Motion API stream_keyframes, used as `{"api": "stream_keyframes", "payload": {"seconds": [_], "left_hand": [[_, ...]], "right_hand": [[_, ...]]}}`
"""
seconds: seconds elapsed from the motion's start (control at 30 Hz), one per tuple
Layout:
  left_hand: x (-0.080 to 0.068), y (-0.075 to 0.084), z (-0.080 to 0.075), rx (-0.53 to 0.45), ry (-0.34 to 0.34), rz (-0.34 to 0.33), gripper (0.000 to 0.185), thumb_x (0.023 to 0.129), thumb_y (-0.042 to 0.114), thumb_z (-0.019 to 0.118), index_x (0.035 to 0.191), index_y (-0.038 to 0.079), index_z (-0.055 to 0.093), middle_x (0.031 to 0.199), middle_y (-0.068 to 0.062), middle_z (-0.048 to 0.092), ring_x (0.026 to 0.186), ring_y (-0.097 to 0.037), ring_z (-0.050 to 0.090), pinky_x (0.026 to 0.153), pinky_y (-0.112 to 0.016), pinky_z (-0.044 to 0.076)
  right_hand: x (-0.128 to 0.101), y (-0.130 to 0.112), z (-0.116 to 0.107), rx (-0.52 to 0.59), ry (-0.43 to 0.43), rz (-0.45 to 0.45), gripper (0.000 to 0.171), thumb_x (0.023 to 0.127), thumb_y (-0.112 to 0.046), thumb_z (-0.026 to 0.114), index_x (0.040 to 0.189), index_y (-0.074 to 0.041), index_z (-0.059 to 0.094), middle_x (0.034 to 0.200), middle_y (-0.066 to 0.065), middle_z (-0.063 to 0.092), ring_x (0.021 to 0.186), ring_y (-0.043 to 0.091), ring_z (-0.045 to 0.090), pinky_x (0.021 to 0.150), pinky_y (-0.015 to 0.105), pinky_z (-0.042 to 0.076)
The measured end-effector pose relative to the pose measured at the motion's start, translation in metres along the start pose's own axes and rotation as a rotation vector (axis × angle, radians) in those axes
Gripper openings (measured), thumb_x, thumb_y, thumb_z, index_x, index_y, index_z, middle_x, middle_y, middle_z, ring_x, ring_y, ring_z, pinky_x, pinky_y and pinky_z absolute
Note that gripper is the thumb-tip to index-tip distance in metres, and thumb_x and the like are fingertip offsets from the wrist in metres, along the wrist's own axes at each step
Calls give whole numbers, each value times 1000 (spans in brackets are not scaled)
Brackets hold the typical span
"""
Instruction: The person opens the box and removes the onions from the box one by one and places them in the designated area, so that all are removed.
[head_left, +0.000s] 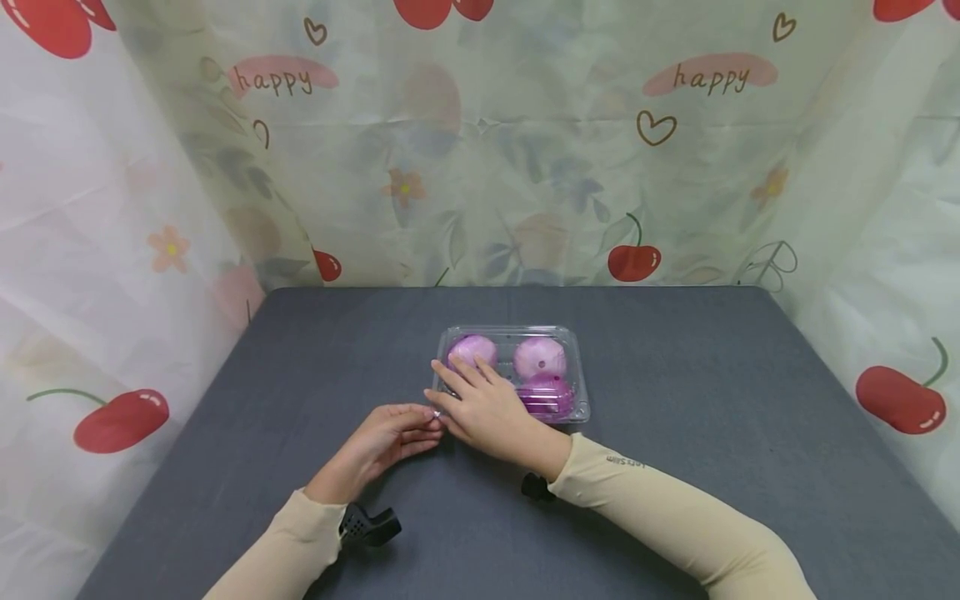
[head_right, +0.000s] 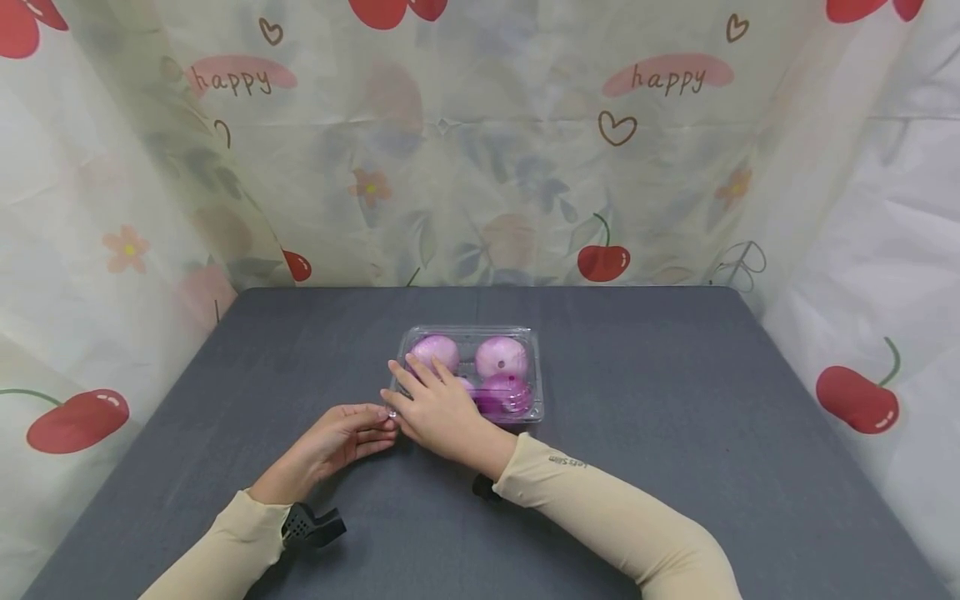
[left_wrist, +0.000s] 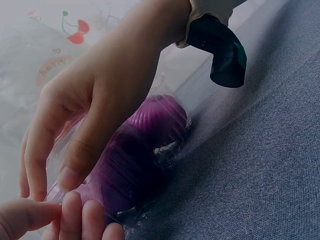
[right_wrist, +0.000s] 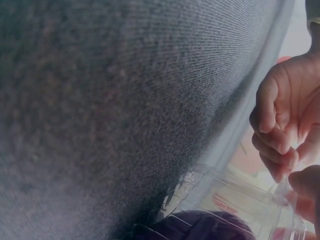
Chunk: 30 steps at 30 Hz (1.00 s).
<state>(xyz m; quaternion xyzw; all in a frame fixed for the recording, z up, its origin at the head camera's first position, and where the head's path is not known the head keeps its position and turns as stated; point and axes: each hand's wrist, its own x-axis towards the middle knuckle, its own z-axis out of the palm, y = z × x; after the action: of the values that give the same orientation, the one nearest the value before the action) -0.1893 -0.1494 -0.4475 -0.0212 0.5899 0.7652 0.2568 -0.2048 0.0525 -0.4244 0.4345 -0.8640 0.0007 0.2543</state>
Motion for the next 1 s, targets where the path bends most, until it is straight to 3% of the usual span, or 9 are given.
{"api": "stream_keyframes", "payload": {"seconds": [0.47,0.67,1.0], "left_hand": [[0,-1,0,-8,-17,26,25,98,4,52,84,13,71,78,2,71,77,-9,69,76,-26,60],[2,-2,1,9,11,51,24,97,5,54,83,13,71,77,2,71,75,-8,69,75,-26,60],[4,-4,2,28,57,37,24,96,3,53,82,12,70,76,1,70,74,-9,69,74,-26,60]], "right_hand": [[3,-4,8,-127,73,-18,36,89,-39,67,120,-20,69,134,9,59,123,30,55,103,47,48],[5,-5,6,-154,63,-27,34,90,-34,67,120,-18,69,133,12,59,123,32,56,101,46,50],[7,-4,6,-169,59,-36,34,90,-34,67,120,-17,69,132,12,60,120,31,57,100,43,51]]}}
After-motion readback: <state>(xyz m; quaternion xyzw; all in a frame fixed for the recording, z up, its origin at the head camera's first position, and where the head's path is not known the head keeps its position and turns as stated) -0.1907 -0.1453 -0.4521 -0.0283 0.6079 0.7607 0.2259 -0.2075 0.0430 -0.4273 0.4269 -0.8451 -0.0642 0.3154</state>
